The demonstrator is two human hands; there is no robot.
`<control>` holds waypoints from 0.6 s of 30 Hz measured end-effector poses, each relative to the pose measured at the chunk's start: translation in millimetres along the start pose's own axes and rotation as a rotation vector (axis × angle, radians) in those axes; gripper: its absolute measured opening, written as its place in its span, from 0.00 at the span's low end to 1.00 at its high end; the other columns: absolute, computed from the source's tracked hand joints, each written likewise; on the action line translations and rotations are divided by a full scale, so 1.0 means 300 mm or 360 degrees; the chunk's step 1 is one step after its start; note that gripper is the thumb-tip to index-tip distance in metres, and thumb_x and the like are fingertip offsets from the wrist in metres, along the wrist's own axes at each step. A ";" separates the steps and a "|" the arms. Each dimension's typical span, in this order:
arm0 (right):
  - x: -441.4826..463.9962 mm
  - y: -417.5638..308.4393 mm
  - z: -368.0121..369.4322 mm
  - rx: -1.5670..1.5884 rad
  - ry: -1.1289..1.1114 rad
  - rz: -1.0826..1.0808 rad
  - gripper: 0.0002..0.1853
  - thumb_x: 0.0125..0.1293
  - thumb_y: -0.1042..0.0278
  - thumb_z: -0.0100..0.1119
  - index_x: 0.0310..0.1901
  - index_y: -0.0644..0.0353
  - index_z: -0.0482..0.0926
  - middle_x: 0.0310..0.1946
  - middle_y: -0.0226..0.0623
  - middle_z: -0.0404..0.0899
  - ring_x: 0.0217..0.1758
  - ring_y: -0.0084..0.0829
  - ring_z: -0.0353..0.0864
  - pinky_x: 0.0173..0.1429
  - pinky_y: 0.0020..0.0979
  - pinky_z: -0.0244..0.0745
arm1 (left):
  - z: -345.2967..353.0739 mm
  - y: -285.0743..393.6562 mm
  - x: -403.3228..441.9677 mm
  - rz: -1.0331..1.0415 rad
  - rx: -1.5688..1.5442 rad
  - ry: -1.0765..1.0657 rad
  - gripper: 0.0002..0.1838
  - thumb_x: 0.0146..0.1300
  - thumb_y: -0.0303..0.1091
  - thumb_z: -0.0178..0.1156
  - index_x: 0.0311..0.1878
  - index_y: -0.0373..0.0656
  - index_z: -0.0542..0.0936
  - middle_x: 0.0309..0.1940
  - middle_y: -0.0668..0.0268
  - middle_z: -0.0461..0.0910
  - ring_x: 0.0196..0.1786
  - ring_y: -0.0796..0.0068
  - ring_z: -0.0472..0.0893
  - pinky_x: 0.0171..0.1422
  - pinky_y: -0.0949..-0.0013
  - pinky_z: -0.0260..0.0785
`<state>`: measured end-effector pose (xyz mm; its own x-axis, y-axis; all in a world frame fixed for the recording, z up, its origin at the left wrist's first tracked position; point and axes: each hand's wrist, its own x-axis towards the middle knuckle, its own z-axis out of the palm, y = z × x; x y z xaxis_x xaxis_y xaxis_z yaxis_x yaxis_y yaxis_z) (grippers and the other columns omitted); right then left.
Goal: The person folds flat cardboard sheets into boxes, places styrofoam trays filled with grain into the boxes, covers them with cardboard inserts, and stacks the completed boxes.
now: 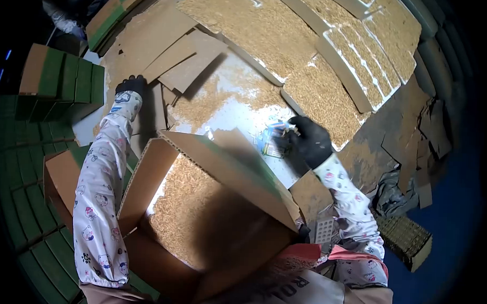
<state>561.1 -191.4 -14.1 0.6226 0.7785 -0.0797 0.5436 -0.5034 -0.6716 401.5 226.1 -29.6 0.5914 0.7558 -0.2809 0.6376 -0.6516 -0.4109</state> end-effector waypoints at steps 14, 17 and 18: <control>-0.074 0.190 0.356 -0.0270 -0.0581 0.0006 0.17 0.48 0.66 0.58 0.40 0.61 0.69 0.44 0.45 0.67 0.42 0.45 0.71 0.43 0.38 0.70 | 0.090 -0.011 0.068 0.0239 0.0339 0.0342 0.09 0.55 0.34 0.47 0.39 0.50 0.71 0.36 0.60 0.74 0.41 0.60 0.76 0.38 0.59 0.70; -0.052 0.232 0.346 -0.0075 -0.0531 -0.0157 0.15 0.46 0.68 0.60 0.37 0.59 0.70 0.41 0.44 0.67 0.39 0.46 0.72 0.42 0.38 0.70 | 0.052 -0.038 0.058 0.0207 0.0252 0.0382 0.07 0.57 0.36 0.45 0.37 0.49 0.70 0.35 0.60 0.75 0.40 0.61 0.76 0.38 0.58 0.69; -0.046 0.244 0.351 0.0004 -0.0533 -0.0080 0.14 0.46 0.69 0.60 0.35 0.60 0.71 0.39 0.44 0.68 0.38 0.45 0.72 0.42 0.37 0.70 | 0.023 -0.051 0.043 0.0208 0.0217 0.0414 0.07 0.58 0.36 0.44 0.37 0.49 0.69 0.35 0.60 0.74 0.39 0.60 0.76 0.38 0.58 0.69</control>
<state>533.0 -199.5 -139.7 0.3750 0.8826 -0.2836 0.5672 -0.4605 -0.6828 396.0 246.2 -32.8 0.7817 0.6129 -0.1152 0.4859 -0.7144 -0.5036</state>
